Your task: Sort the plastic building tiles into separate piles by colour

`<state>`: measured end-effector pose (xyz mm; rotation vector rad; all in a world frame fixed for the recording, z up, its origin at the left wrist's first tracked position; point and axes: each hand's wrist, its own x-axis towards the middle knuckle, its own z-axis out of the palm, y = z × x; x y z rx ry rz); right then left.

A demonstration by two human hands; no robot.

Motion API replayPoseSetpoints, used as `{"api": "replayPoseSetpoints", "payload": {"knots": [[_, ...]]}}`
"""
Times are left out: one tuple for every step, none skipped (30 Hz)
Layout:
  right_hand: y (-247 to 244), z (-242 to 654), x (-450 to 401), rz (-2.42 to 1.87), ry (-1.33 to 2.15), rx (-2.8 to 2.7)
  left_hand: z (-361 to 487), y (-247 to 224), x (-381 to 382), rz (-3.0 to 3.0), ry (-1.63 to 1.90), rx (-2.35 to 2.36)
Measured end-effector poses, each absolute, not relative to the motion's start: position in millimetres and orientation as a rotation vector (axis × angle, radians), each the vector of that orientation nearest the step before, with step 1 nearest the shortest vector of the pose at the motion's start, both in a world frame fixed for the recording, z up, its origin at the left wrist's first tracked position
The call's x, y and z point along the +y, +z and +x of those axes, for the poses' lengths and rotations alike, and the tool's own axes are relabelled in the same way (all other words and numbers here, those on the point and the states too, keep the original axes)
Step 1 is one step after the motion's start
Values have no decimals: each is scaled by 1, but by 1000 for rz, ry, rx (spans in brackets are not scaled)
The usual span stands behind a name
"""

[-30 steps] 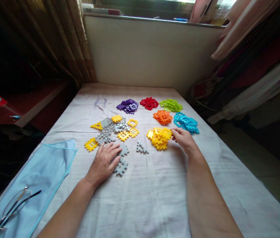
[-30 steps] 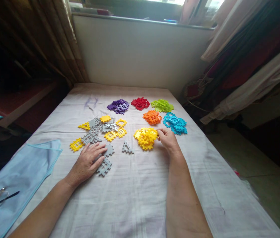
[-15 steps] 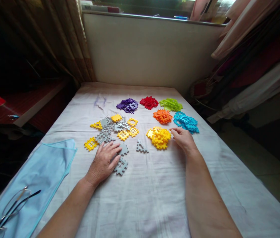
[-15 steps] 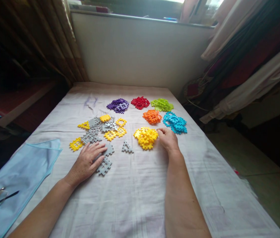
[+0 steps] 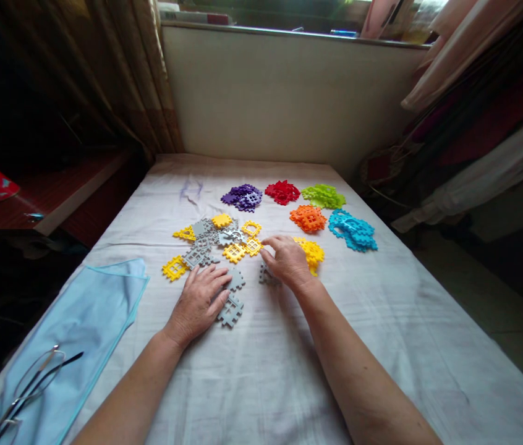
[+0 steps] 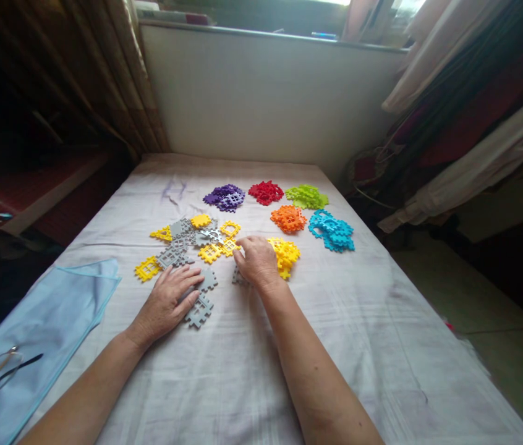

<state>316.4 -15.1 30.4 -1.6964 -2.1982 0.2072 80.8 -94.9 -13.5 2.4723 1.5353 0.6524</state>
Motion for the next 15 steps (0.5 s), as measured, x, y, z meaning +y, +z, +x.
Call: {"api": "replayPoseSetpoints", "payload": {"knots": [[30, 311, -14, -1711, 195, -2243, 81, -13, -95, 2475, 655, 1532], [30, 306, -12, -1728, 184, -2282, 81, -14, -95, 2478, 657, 1529], [29, 302, -10, -1748, 172, -2317, 80, -14, -95, 2481, 657, 1526], [28, 298, -9, -1773, 160, -2348, 80, -14, -95, 2485, 657, 1524], [28, 295, -8, -1798, 146, -2374, 80, -14, -95, 2488, 658, 1523], [27, 293, -8, -1820, 132, -2396, 80, -15, -94, 2490, 660, 1524], [27, 291, -8, -1836, 118, -2413, 79, -15, -94, 2491, 661, 1527], [27, 290, -9, -1842, 104, -2426, 79, -15, -94, 2491, 662, 1530], [28, 290, -10, -1844, 92, -2437, 79, -15, -94, 2489, 662, 1532], [29, 290, -12, -1840, 84, -2447, 80, -15, -95, 2487, 661, 1532], [30, 292, -14, -1837, 81, -2456, 80, -15, -95, 2484, 659, 1531], [32, 293, -17, -1836, 82, -2462, 80, -15, -95, 2481, 658, 1529], [33, 295, -20, -1837, 83, -2463, 80, -15, -95, 2478, 657, 1529], [35, 297, -22, -1838, 82, -2455, 80, -15, -95, 2476, 656, 1528], [37, 299, -26, -1839, 76, -2436, 80, -15, -95, 2474, 655, 1528]]}}
